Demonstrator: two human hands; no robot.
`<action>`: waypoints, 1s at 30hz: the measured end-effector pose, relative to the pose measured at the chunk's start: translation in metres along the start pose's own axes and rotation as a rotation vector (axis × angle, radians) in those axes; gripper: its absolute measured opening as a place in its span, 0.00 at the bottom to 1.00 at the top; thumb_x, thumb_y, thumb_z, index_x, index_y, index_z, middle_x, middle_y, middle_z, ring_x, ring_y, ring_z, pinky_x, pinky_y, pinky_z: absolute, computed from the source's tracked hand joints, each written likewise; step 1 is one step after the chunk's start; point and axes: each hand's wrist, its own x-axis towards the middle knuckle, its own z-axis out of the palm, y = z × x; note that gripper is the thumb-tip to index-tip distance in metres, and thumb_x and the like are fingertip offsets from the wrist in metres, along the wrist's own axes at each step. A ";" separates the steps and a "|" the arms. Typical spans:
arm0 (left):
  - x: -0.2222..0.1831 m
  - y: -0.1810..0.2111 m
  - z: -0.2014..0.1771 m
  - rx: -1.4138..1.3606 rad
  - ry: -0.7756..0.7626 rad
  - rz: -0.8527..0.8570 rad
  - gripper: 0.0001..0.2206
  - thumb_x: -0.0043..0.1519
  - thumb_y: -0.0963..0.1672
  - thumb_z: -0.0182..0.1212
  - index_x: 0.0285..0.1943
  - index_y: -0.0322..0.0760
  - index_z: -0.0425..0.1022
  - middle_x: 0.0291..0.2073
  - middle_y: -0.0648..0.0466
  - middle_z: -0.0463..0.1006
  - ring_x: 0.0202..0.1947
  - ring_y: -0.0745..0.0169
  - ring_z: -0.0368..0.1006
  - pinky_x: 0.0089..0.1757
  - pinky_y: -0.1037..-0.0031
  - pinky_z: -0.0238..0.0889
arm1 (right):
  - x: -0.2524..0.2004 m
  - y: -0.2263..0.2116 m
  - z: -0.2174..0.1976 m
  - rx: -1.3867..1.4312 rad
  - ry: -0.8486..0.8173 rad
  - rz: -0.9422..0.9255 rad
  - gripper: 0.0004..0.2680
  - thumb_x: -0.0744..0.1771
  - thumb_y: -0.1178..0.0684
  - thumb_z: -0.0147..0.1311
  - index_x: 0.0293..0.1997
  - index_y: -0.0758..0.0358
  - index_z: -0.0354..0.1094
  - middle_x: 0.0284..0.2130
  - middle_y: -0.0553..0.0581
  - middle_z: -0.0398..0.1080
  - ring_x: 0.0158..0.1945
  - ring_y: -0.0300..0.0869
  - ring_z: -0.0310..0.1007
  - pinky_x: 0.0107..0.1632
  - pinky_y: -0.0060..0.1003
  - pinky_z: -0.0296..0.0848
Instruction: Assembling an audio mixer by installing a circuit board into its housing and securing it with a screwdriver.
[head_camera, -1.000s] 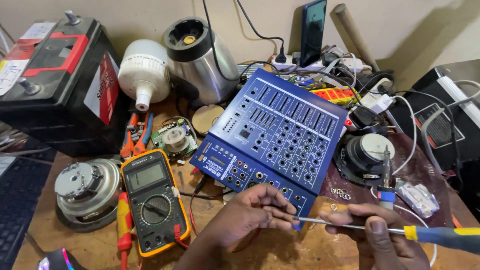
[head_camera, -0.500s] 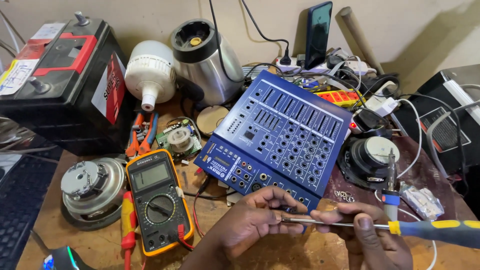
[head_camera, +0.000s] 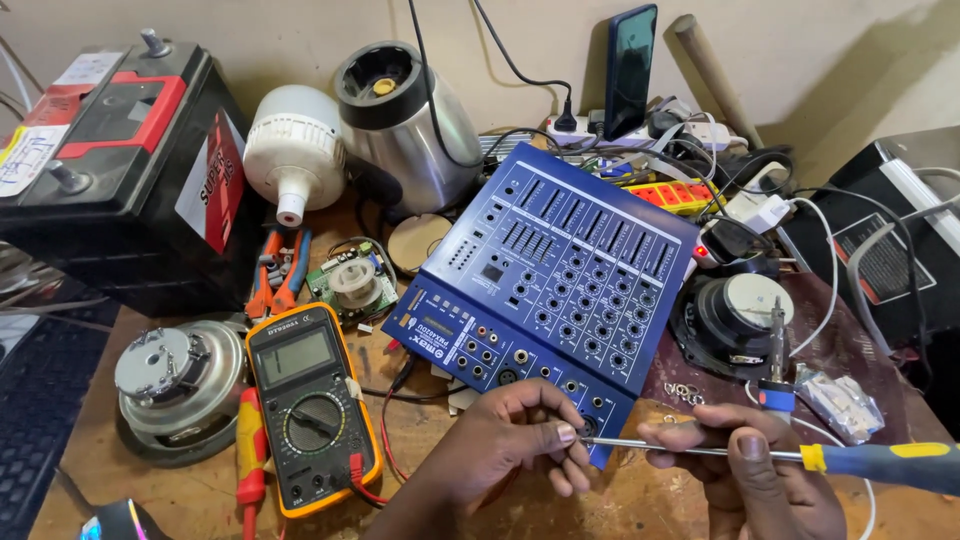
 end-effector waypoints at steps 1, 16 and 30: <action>0.001 -0.002 -0.002 -0.020 -0.011 0.010 0.01 0.72 0.33 0.59 0.49 0.22 0.74 0.34 0.31 0.83 0.33 0.41 0.84 0.33 0.70 0.80 | 0.002 0.003 -0.003 0.006 -0.019 -0.023 0.14 0.75 0.55 0.41 0.59 0.84 0.65 0.42 0.86 0.76 0.47 0.80 0.82 0.51 0.64 0.82; -0.002 -0.003 -0.002 -0.149 -0.065 -0.042 0.03 0.70 0.32 0.61 0.46 0.22 0.72 0.38 0.27 0.84 0.37 0.34 0.85 0.36 0.66 0.82 | 0.006 0.022 -0.008 0.068 -0.059 -0.134 0.14 0.75 0.53 0.45 0.58 0.81 0.66 0.37 0.80 0.76 0.43 0.74 0.84 0.47 0.56 0.82; -0.014 0.039 0.016 0.339 0.100 -0.261 0.08 0.74 0.39 0.57 0.59 0.30 0.77 0.42 0.38 0.86 0.30 0.54 0.81 0.32 0.72 0.75 | -0.001 0.010 0.002 -0.109 -0.111 -0.281 0.13 0.72 0.58 0.48 0.60 0.78 0.69 0.34 0.76 0.79 0.45 0.64 0.88 0.50 0.51 0.86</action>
